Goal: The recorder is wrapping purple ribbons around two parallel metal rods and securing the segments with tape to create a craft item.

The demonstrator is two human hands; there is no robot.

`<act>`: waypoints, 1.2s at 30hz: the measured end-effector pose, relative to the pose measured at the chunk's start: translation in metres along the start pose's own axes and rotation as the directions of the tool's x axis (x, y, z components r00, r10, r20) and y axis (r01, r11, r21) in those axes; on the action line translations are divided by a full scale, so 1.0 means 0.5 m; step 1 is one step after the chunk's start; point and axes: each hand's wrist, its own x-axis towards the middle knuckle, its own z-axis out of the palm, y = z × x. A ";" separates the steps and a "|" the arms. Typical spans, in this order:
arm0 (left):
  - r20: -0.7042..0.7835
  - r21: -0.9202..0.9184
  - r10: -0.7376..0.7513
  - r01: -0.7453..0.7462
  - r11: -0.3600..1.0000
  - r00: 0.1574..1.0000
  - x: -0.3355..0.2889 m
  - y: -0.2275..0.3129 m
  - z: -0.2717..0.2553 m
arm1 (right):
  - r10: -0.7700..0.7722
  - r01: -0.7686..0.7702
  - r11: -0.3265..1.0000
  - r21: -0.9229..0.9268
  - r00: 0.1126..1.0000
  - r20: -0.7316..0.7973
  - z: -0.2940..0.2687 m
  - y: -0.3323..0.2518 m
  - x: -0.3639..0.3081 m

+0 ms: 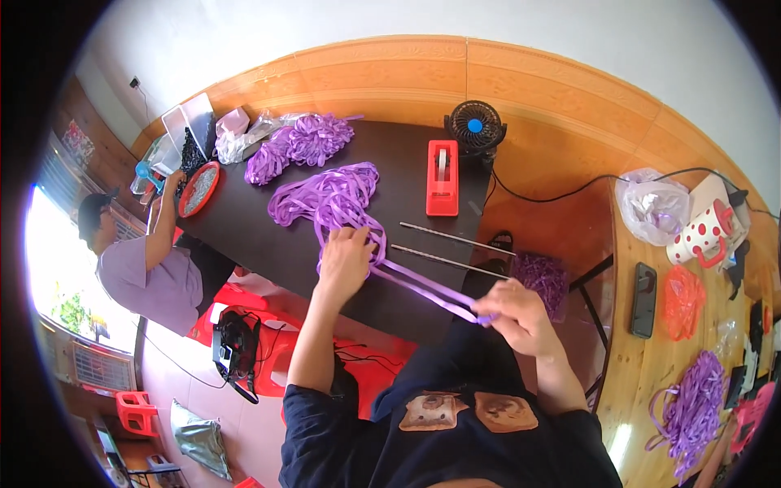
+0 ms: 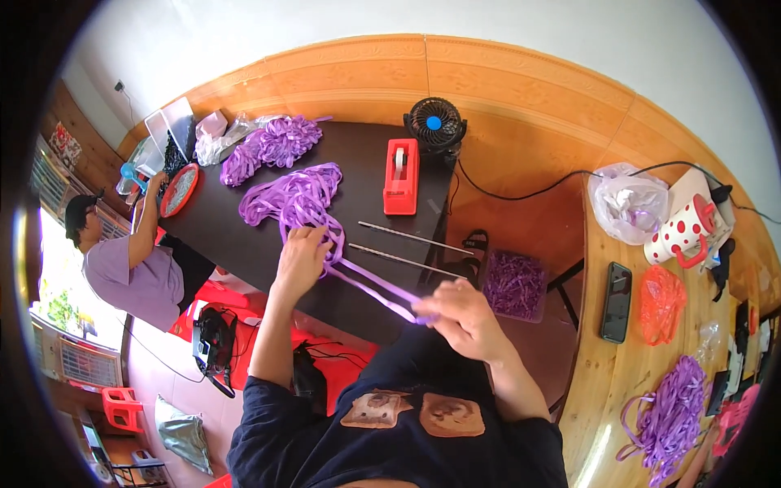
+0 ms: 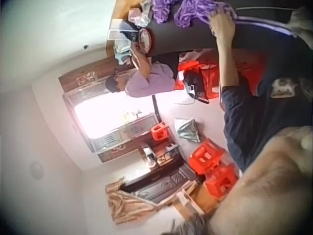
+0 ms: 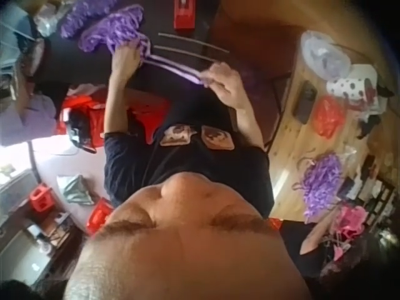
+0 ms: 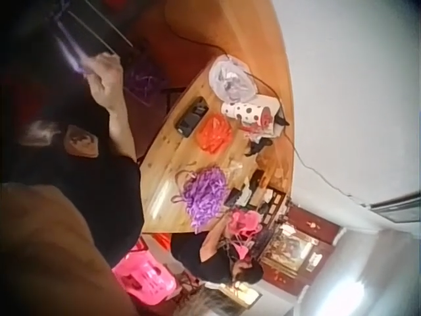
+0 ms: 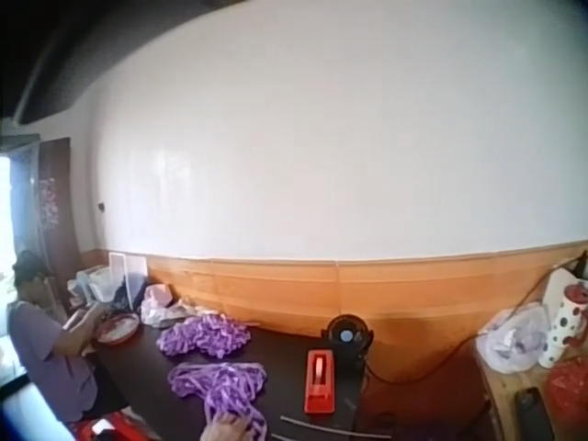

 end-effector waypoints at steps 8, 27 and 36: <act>-0.107 -0.094 0.052 -0.062 0.994 0.993 0.065 -0.185 0.060 | -0.245 0.288 0.709 0.644 0.956 -0.158 -0.060 -0.069 -0.082; 0.483 -0.864 0.470 0.490 0.116 0.739 0.009 0.343 0.054 | -0.052 -0.044 0.340 -0.939 0.996 -0.065 -0.074 -0.050 -0.030; 0.544 -0.812 0.551 0.562 0.155 0.633 0.025 0.369 0.061 | -0.065 -0.085 0.377 -0.922 0.991 -0.118 -0.093 -0.012 -0.052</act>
